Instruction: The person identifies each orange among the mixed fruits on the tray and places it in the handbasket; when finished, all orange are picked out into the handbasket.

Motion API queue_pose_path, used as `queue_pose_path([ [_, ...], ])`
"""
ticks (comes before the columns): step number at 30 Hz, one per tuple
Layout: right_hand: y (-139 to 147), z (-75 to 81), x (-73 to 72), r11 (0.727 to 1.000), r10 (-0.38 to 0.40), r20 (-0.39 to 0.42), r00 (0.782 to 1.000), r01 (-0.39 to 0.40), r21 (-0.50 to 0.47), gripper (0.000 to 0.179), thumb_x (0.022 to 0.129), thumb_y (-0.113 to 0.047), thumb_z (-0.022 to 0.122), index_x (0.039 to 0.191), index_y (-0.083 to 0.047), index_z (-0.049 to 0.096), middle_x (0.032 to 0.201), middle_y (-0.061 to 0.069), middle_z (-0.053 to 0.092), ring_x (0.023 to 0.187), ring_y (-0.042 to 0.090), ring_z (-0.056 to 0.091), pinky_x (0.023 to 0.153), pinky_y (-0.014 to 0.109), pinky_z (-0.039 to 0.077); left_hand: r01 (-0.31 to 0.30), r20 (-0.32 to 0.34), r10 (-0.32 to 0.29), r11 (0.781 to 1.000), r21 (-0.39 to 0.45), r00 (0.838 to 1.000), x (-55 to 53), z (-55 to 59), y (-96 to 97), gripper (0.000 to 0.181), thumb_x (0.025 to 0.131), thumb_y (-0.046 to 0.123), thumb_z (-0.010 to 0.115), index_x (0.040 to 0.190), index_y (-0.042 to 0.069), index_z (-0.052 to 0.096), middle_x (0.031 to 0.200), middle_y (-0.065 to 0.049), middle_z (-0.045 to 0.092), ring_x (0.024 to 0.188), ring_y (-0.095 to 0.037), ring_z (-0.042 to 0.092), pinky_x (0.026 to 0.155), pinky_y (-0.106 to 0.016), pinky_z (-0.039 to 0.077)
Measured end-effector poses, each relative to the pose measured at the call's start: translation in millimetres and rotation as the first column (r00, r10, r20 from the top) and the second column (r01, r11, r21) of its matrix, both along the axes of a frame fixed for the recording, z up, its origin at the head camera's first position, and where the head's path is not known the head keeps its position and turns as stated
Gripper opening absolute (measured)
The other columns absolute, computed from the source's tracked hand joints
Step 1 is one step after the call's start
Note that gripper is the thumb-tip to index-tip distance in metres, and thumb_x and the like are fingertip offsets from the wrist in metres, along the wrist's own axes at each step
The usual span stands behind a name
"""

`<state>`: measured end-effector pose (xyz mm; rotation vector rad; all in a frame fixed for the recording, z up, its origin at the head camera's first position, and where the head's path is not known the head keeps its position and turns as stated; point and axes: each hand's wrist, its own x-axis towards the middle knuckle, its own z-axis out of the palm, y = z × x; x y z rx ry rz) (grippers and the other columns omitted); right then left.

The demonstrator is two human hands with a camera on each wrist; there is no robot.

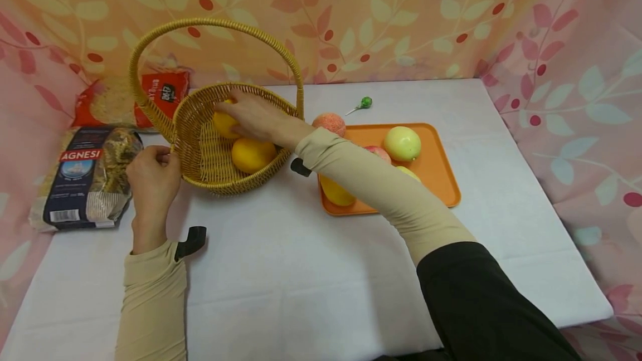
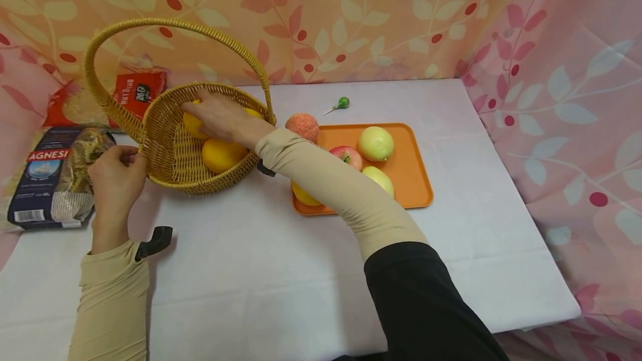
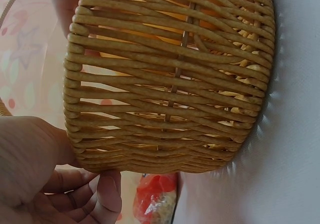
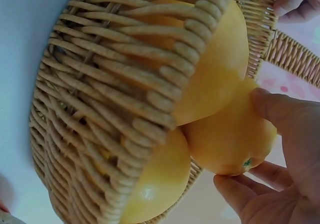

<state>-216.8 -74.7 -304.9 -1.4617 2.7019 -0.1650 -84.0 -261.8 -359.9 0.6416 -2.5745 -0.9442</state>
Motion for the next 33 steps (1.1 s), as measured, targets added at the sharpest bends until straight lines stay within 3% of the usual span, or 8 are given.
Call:
queue_pose_path([
  [13,-4.0,-2.9,2.4,0.999,0.018,-0.025,1.000,-0.017,0.037,0.044,0.100,-0.026,0.053,0.143,-0.020,0.048,0.139,0.015,0.047,0.118,0.026,0.056,0.104,0.035,0.044,-0.004,0.015,0.004,1.000,0.002,1.000,-0.2,-0.9,0.8,0.037,0.095,0.020,0.049,0.115,-0.007,0.066,0.102,-0.025,0.065,0.091,-0.036,0.057,0.062,-0.026,0.035],
  [18,-5.8,-4.4,3.8,0.997,-0.074,0.140,0.987,0.068,0.044,0.039,0.105,-0.029,0.037,0.141,-0.016,0.047,0.137,0.010,0.048,0.118,0.022,0.056,0.103,0.032,0.044,-0.003,0.021,0.003,1.000,0.004,1.000,-0.2,-0.4,1.4,0.037,0.095,0.020,0.049,0.115,-0.007,0.065,0.102,-0.025,0.064,0.091,-0.036,0.057,0.063,-0.027,0.035],
  [20,-5.8,-4.7,3.5,0.994,-0.093,0.162,0.982,0.082,0.070,0.040,0.106,-0.027,0.034,0.143,-0.016,0.046,0.140,0.009,0.047,0.121,0.021,0.055,0.105,0.032,0.043,0.000,0.016,0.000,1.000,0.004,1.000,-0.2,-0.2,1.6,0.037,0.095,0.020,0.049,0.115,-0.007,0.065,0.102,-0.026,0.064,0.091,-0.037,0.057,0.064,-0.028,0.035],
  [25,-4.6,-4.2,3.3,0.986,-0.036,0.074,0.997,0.023,0.167,0.047,0.105,-0.015,0.035,0.152,-0.022,0.037,0.156,0.017,0.032,0.140,0.029,0.042,0.116,0.036,0.034,0.000,-0.004,0.000,1.000,0.000,1.000,-0.1,0.6,1.8,0.037,0.094,0.019,0.049,0.113,-0.008,0.066,0.100,-0.026,0.064,0.091,-0.039,0.057,0.066,-0.031,0.035],
  [33,-4.2,-2.3,4.1,0.972,-0.024,0.091,0.996,0.002,0.234,0.055,0.102,-0.012,0.033,0.156,-0.018,0.026,0.162,0.020,0.018,0.150,0.030,0.023,0.122,0.036,0.022,-0.007,0.030,0.007,1.000,0.002,1.000,-0.8,1.8,0.2,0.038,0.095,0.020,0.048,0.115,-0.007,0.065,0.103,-0.025,0.064,0.091,-0.036,0.056,0.062,-0.026,0.035],
])
